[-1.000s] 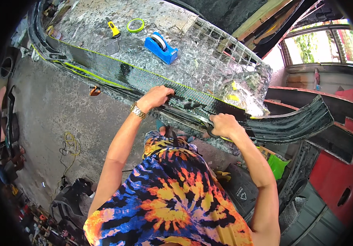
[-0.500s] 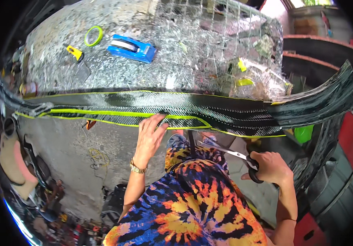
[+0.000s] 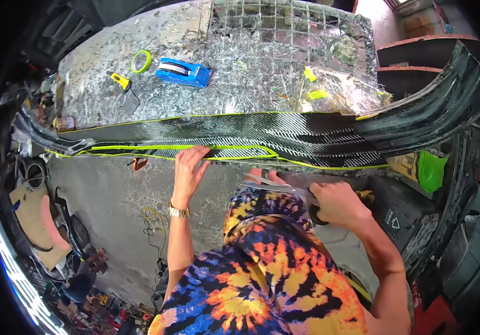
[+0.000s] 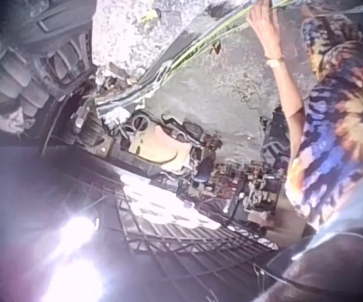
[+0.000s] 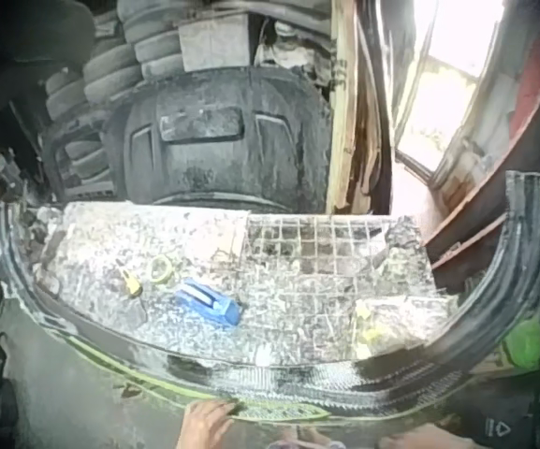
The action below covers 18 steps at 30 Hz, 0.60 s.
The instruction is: The person trims the excess material from the edge of a carbon fiber car component using shears. They follow a yellow marked line, cutting the material in small sections until the edge is smooth.
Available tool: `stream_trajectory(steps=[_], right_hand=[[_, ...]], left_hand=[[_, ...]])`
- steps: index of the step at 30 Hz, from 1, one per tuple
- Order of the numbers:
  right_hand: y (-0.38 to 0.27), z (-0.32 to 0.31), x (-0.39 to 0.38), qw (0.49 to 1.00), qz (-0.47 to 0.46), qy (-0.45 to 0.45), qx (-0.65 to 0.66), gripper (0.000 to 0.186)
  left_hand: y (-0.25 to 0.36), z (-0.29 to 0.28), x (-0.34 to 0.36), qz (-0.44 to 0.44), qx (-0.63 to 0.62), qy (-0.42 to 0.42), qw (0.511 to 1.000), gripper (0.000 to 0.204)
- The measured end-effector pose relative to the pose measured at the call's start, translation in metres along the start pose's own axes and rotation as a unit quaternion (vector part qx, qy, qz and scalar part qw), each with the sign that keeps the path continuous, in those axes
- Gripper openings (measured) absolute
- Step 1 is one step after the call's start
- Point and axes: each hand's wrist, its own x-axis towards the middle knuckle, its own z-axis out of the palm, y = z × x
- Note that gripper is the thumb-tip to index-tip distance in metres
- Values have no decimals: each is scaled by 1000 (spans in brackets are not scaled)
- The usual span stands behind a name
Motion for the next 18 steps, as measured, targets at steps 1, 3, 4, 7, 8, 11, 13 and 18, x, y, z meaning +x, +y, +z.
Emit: stream_trajectory(steps=[1,3,4,7,8,11,13,18], right_hand=[[-8,0,-7,1000,-29,9,8,45],[-19,-1,-16,998,-56,30,17,43],[-24,2,-17,998,-63,20,14,44],[-35,21,-9,996,-72,46,-5,49],[-42,28,-4,995,-74,61,-3,53],[-77,31,13,996,-37,76,-41,52],[-88,43,31,995,-16,84,-47,52],[-149,23,64,997,54,-5,-51,49]], left_hand=[[5,-2,-6,-6,-20,-15,1000,33],[17,-14,-6,9,-39,-15,999,20],[19,-18,-6,19,-37,-10,999,20],[11,-26,-12,19,-89,-8,996,10],[3,-29,-12,24,-95,-5,995,10],[-28,-35,-8,31,-110,-27,993,7],[-47,-36,-7,52,-110,-25,992,8],[-90,-42,-16,95,-81,-8,992,9]])
